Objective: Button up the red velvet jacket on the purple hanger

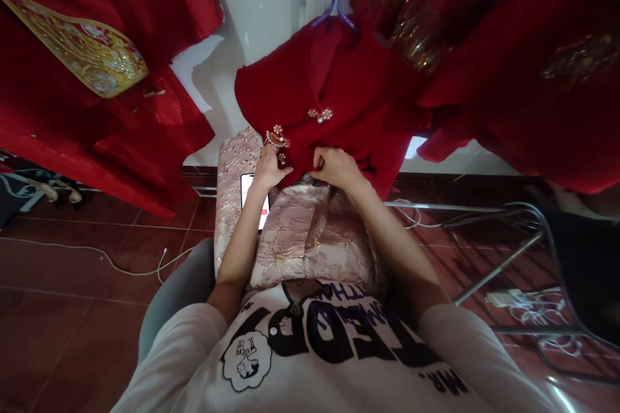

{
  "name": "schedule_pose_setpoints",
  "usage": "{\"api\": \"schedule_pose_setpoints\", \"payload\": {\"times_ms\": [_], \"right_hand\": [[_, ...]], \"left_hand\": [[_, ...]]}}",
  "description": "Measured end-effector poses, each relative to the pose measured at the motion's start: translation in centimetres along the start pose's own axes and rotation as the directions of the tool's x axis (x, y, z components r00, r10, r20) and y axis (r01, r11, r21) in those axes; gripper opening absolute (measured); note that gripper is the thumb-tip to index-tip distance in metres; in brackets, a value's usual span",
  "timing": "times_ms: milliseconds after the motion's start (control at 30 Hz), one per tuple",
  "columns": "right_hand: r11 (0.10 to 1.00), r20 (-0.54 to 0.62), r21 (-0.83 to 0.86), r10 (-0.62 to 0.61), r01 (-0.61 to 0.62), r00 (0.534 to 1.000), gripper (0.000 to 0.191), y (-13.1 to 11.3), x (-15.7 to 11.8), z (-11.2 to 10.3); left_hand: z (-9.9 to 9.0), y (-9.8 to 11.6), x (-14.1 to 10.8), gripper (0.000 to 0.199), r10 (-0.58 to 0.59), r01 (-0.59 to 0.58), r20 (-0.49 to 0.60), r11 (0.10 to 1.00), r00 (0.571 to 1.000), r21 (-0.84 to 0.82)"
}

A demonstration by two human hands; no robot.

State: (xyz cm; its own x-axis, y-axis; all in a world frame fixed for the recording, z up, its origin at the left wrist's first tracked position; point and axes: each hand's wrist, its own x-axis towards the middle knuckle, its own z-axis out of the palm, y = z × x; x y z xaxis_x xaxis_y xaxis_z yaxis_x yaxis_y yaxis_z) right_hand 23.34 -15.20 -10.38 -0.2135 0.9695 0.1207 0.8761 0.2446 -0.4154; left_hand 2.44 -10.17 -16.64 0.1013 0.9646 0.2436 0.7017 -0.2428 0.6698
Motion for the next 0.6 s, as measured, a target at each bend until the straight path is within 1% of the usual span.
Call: {"api": "schedule_pose_setpoints", "payload": {"times_ms": [67, 133, 200, 267, 333, 433, 533, 567, 600], "right_hand": [[0.989, 0.012, 0.144, -0.032, 0.03, 0.999, 0.021, 0.6, 0.2, -0.4], [0.943, 0.052, 0.331, -0.065, 0.044, 0.997, 0.023, 1.0, 0.2, -0.9], [0.849, 0.139, 0.527, -0.117, 0.027, 0.983, 0.023, 0.9, 0.0, -1.5], [0.748, 0.209, 0.663, -0.194, 0.007, 0.958, 0.025, 0.5, -0.3, -2.0], [0.689, 0.203, 0.724, -0.245, 0.023, 0.948, 0.028, 0.0, -0.6, -2.2], [0.657, 0.129, 0.752, -0.237, 0.061, 0.963, 0.027, -0.6, -0.7, -1.7], [0.66, 0.115, 0.748, -0.235, 0.071, 0.965, 0.015, -0.6, -0.2, -0.4], [0.672, 0.11, 0.735, -0.248, 0.089, 0.963, 0.009, -0.5, 0.0, 0.2], [0.689, 0.097, 0.715, -0.267, 0.119, 0.959, 0.007, -0.4, 0.2, 0.7]], "left_hand": [[-0.1, 0.1, 0.0, 0.048, 0.031, -0.033, 0.038, 0.998, 0.999, 0.047], [-0.2, 0.0, 0.0, 0.046, 0.04, -0.044, 0.067, 0.998, 0.997, 0.05], [-0.3, -0.1, 0.0, 0.047, 0.033, -0.036, 0.076, 0.999, 0.997, 0.04], [-0.3, -0.1, 0.0, 0.048, 0.047, -0.05, 0.062, 0.998, 0.997, 0.045], [-0.5, -0.1, 0.0, 0.046, 0.08, -0.083, 0.039, 0.995, 0.996, 0.06], [-0.9, 0.2, -0.1, 0.041, 0.09, -0.094, 0.059, 0.992, 0.994, 0.085], [-1.3, 1.0, -0.4, 0.035, 0.039, -0.053, 0.134, 0.993, 0.99, 0.106], [-1.6, 1.3, -0.6, 0.035, 0.011, -0.029, 0.16, 0.993, 0.987, 0.112], [-1.8, 1.6, -0.9, 0.037, -0.018, -0.004, 0.176, 0.992, 0.984, 0.124]]}}
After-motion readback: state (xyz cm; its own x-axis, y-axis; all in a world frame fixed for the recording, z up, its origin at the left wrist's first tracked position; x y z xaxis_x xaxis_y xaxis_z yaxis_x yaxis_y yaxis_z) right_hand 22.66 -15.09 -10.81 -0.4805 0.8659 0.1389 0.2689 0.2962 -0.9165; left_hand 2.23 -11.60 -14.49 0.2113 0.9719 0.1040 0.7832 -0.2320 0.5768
